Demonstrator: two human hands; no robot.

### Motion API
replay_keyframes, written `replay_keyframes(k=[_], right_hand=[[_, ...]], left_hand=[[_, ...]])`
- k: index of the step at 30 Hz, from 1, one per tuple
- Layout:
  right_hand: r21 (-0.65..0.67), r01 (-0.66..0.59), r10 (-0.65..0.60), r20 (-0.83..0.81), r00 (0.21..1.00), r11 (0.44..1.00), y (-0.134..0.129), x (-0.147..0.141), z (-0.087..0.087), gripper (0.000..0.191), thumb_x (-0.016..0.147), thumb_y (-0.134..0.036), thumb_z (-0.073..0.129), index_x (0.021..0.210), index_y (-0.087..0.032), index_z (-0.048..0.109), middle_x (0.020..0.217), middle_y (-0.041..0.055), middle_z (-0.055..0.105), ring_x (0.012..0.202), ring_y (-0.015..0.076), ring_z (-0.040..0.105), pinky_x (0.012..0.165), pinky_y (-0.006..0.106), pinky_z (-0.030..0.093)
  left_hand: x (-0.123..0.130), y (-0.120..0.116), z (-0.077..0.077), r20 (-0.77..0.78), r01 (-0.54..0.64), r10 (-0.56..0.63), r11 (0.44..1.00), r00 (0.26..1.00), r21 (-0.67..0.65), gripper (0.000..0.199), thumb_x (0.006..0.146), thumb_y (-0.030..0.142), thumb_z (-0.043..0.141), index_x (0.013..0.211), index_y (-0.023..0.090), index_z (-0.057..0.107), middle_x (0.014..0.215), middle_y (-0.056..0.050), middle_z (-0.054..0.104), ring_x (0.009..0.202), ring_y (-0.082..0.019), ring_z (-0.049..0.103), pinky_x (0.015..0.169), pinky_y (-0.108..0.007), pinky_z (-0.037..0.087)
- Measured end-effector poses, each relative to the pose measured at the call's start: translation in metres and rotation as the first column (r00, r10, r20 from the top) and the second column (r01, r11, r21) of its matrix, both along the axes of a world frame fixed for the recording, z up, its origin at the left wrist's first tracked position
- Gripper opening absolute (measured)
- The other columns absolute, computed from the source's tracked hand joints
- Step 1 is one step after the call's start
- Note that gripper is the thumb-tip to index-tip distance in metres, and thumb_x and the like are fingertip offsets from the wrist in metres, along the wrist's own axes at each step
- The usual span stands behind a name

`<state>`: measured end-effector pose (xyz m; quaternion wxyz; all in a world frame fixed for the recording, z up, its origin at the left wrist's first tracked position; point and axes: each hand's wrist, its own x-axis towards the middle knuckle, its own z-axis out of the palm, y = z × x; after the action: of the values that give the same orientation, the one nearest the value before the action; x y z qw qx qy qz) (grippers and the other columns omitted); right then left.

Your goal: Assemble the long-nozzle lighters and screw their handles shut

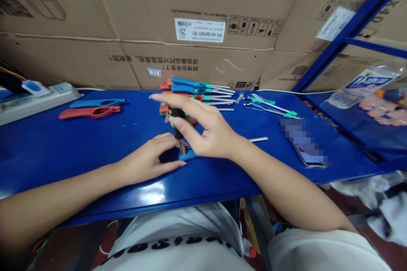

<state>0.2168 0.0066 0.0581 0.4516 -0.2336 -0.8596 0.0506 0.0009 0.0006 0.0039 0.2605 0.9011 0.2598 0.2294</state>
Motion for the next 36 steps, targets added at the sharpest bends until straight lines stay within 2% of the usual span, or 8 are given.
replay_keyframes(k=[3,5,10,16,21,27,32,36], right_hand=[[0.268,0.109,-0.095,-0.067,0.993,0.957,0.0006,0.0025,-0.0027,0.027,0.094,-0.039,0.065,0.117,-0.024,0.066,0.097,0.0042,0.076,0.08,0.019,0.073,0.075,0.033,0.061],[0.375,0.126,-0.102,-0.083,0.991,0.919,-0.0005,0.0041,-0.0032,0.023,0.097,-0.033,0.061,0.117,-0.024,0.067,0.09,0.0039,0.076,0.078,0.0194,0.072,0.074,0.033,0.06],[0.089,-0.044,0.044,0.002,0.999,0.995,-0.0045,0.0011,0.0024,0.037,0.103,-0.02,0.042,0.138,-0.018,0.055,0.118,0.0086,0.073,0.101,0.0186,0.073,0.086,0.032,0.06],[0.428,0.078,-0.079,-0.015,0.997,0.9,-0.0005,0.0056,-0.0009,0.028,0.097,-0.028,0.06,0.123,-0.019,0.063,0.09,0.0045,0.076,0.077,0.018,0.072,0.072,0.029,0.059],[0.105,0.002,-0.007,0.041,0.999,0.994,-0.0053,0.0001,-0.0006,0.042,0.105,-0.023,0.035,0.144,-0.021,0.05,0.119,0.0073,0.073,0.098,0.018,0.073,0.086,0.033,0.061],[0.355,0.068,-0.066,-0.019,0.998,0.932,-0.0049,0.0001,-0.0018,0.031,0.097,-0.031,0.061,0.126,-0.023,0.064,0.1,0.0045,0.077,0.084,0.0185,0.073,0.076,0.03,0.059],[0.057,-0.002,0.0,0.033,0.999,0.998,-0.0072,-0.002,0.002,0.038,0.105,-0.027,0.039,0.138,-0.021,0.055,0.117,0.0071,0.073,0.094,0.0176,0.072,0.084,0.033,0.06],[0.315,0.085,-0.074,-0.048,0.996,0.945,-0.0043,-0.001,0.0005,0.027,0.095,-0.034,0.066,0.118,-0.021,0.066,0.093,0.0037,0.076,0.075,0.0159,0.07,0.07,0.029,0.058]], left_hand=[[-0.0001,0.0,0.0,0.005,0.004,-0.004,1.0,1.0,-0.004,0.019,0.092,0.03,0.071,0.105,0.021,0.061,0.108,-0.003,0.07,0.106,-0.022,0.063,0.098,-0.038,0.047],[-0.0002,0.0002,-0.0003,0.006,0.002,-0.002,1.0,1.0,-0.006,0.018,0.092,0.031,0.071,0.104,0.021,0.062,0.107,-0.003,0.07,0.104,-0.022,0.063,0.096,-0.037,0.047],[-0.0003,0.0004,-0.0007,-0.003,-0.004,0.004,1.0,1.0,-0.004,0.02,0.092,0.032,0.071,0.106,0.021,0.062,0.107,-0.004,0.07,0.104,-0.023,0.063,0.097,-0.037,0.047],[-0.0001,0.0003,0.0,0.006,0.002,-0.002,1.0,1.0,-0.004,0.018,0.093,0.031,0.07,0.104,0.021,0.062,0.108,-0.004,0.07,0.104,-0.022,0.063,0.096,-0.037,0.047],[0.0,0.0,0.0004,-0.005,-0.009,0.009,1.0,1.0,-0.003,0.019,0.092,0.032,0.071,0.106,0.021,0.063,0.106,-0.004,0.071,0.103,-0.023,0.063,0.095,-0.038,0.048],[-0.0005,0.0006,-0.0015,-0.002,-0.013,0.013,1.0,1.0,0.005,0.019,0.092,0.033,0.07,0.105,0.021,0.064,0.107,-0.005,0.07,0.102,-0.023,0.064,0.094,-0.039,0.049],[-0.0006,0.001,-0.0018,-0.008,-0.006,0.006,1.0,1.0,-0.015,0.02,0.093,0.033,0.069,0.108,0.021,0.063,0.11,-0.005,0.07,0.106,-0.024,0.063,0.096,-0.04,0.048],[-0.0009,0.0005,-0.0021,-0.005,-0.005,0.005,1.0,1.0,-0.007,0.018,0.093,0.032,0.07,0.106,0.021,0.062,0.109,-0.004,0.07,0.105,-0.023,0.063,0.096,-0.039,0.048]])
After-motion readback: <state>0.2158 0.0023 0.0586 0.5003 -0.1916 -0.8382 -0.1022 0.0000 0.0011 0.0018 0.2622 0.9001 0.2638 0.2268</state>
